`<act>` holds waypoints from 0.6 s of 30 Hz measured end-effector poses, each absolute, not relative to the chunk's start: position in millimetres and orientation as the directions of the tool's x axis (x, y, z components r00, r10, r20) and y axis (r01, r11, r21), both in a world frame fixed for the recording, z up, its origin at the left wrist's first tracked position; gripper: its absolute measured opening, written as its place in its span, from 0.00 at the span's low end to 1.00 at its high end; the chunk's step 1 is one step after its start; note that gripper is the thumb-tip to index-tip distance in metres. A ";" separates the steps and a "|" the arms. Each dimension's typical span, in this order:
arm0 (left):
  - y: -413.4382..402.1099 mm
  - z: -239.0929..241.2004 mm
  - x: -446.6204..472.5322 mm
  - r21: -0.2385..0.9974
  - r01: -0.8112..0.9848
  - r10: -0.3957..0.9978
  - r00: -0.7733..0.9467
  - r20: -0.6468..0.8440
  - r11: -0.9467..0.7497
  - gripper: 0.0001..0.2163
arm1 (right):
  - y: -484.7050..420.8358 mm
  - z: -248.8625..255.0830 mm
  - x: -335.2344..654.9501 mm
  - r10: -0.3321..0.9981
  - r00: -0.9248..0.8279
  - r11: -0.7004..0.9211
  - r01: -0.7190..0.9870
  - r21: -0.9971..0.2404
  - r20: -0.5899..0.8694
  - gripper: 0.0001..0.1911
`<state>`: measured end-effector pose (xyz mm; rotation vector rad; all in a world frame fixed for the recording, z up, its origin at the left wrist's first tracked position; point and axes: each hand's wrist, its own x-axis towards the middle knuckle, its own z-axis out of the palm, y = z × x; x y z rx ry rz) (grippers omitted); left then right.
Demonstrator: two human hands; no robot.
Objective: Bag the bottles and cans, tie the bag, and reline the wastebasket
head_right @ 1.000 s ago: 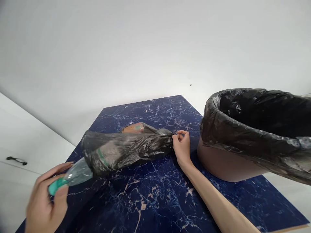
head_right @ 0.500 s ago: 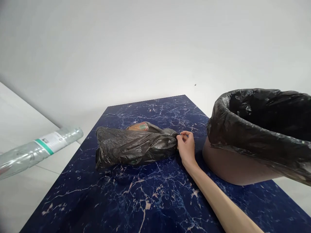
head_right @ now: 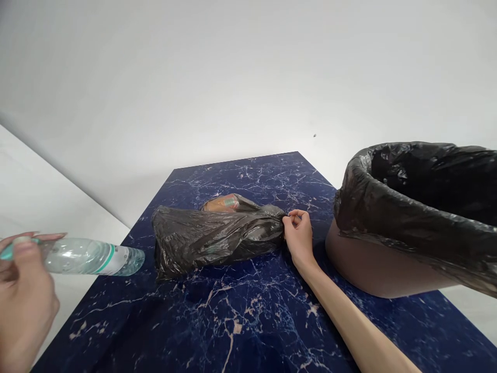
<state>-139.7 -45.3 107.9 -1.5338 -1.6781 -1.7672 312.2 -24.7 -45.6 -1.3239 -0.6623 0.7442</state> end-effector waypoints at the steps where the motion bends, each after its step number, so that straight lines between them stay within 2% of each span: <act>1: -37.9 107.9 -138.3 0.562 0.760 0.430 -0.410 0.804 -0.326 0.22 | -24.7 -45.8 312.3 0.796 0.606 0.089 -0.100 -0.991 0.010 0.12; 3: -24.6 106.4 -135.2 0.557 0.752 0.433 -0.396 0.810 -0.353 0.22 | -24.8 -46.1 312.3 0.796 0.604 0.092 -0.096 -0.991 0.015 0.12; 8: -5.8 95.1 -122.0 0.625 0.725 0.629 -0.349 0.695 -0.289 0.21 | -25.5 -46.0 311.9 0.795 0.606 0.093 -0.084 -0.992 0.023 0.12; 11: 0.9 86.4 -116.6 0.643 0.723 0.657 -0.359 0.664 -0.254 0.21 | -26.2 -45.3 312.0 0.796 0.605 0.085 -0.081 -0.993 0.019 0.12; 16: 13.8 72.2 -123.9 0.677 0.709 0.744 -0.340 0.575 -0.199 0.37 | -27.4 -44.3 312.3 0.803 0.596 0.070 -0.068 -0.995 0.016 0.12; 18: 17.0 66.4 -128.6 0.690 0.703 0.785 -0.324 0.528 -0.173 0.40 | -27.3 -44.4 312.2 0.803 0.596 0.073 -0.061 -0.995 0.022 0.12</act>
